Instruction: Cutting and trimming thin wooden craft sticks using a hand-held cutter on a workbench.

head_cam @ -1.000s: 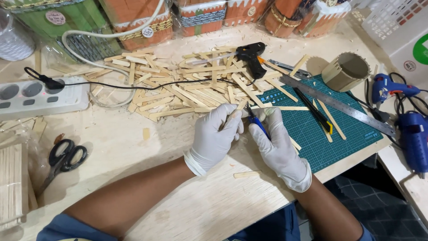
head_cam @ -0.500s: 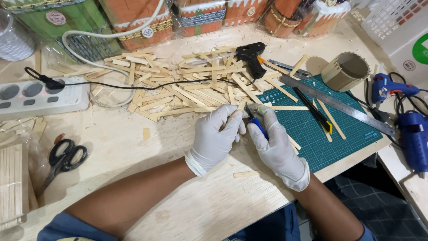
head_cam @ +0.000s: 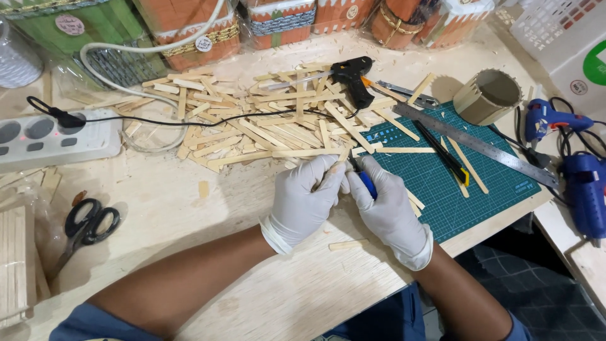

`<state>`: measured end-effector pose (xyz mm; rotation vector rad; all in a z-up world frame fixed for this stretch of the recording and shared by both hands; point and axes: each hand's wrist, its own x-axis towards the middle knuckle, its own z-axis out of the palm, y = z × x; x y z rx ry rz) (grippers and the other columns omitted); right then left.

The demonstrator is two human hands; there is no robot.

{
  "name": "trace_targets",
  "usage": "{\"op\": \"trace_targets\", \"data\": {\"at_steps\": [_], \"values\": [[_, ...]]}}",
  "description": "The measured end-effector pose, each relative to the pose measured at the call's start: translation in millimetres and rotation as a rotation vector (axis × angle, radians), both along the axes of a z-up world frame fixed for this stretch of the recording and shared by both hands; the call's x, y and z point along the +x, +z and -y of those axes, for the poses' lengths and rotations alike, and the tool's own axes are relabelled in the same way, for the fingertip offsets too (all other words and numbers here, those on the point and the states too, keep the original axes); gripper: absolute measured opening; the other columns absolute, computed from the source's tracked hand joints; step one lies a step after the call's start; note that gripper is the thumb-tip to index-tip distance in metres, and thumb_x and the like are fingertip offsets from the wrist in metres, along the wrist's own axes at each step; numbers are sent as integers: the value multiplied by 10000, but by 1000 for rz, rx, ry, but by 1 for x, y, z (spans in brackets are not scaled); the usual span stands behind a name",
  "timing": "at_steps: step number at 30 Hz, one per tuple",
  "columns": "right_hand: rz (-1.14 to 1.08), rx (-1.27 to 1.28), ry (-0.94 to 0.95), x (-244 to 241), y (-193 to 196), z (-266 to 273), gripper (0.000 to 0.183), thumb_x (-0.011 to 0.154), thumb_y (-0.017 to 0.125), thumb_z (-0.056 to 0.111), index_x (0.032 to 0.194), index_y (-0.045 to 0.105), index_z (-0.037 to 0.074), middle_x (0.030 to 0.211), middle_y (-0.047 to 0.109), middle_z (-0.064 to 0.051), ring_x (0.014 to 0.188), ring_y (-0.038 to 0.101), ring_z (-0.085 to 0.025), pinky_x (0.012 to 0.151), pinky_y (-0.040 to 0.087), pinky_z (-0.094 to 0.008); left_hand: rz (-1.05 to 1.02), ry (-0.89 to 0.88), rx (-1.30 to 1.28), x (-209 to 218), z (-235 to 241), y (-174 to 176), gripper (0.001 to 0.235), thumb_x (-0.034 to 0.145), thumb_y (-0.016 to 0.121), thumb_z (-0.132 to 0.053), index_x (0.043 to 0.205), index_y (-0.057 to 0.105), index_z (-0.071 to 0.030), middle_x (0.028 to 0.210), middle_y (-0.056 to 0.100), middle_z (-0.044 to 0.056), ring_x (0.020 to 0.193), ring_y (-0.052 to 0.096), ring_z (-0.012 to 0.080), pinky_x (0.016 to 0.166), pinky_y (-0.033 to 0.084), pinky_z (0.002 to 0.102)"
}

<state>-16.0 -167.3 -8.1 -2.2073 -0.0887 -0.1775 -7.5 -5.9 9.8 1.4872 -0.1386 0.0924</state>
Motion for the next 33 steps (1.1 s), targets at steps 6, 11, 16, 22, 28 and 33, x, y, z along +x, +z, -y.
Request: {"op": "trace_targets", "data": {"at_steps": [6,11,16,22,28,33], "values": [[-28,-50,-54,4,-11,5,223,977,639,302,903,693,99,594,640,-148,551,631,-257,537,510,-376,34,28,20,1,2,-1,116,934,658,-47,950,761,6,562,689,107,429,608,93,411,500,232],[15,-40,-51,6,-21,7,208,974,624,291,896,681,107,569,617,-160,518,613,-273,510,501,-376,85,53,59,-2,6,-6,89,926,689,-49,940,764,-3,518,656,95,403,589,100,395,488,227],[68,-21,-58,5,-29,6,173,969,623,236,869,675,104,560,616,-143,513,608,-240,499,486,-334,44,6,47,-3,2,0,105,930,674,-76,883,760,-38,612,720,79,450,654,100,402,510,212],[147,15,5,3,-12,-1,224,988,607,271,928,650,60,583,607,-203,522,608,-286,498,495,-382,-11,34,-18,-1,1,1,148,955,638,-71,871,745,-13,628,715,102,470,624,93,439,512,231],[92,129,99,-1,15,-4,329,1014,517,387,1098,654,100,765,652,-158,713,626,-232,653,539,-412,43,66,-12,-3,-1,7,121,946,640,-55,930,749,-5,602,703,103,442,626,112,450,519,244],[102,119,168,-1,9,-1,423,1029,499,401,1228,616,47,874,626,-198,823,641,-289,754,540,-477,52,69,-26,-3,0,4,110,936,647,-44,939,750,-5,579,696,94,432,611,98,442,511,228]]}}
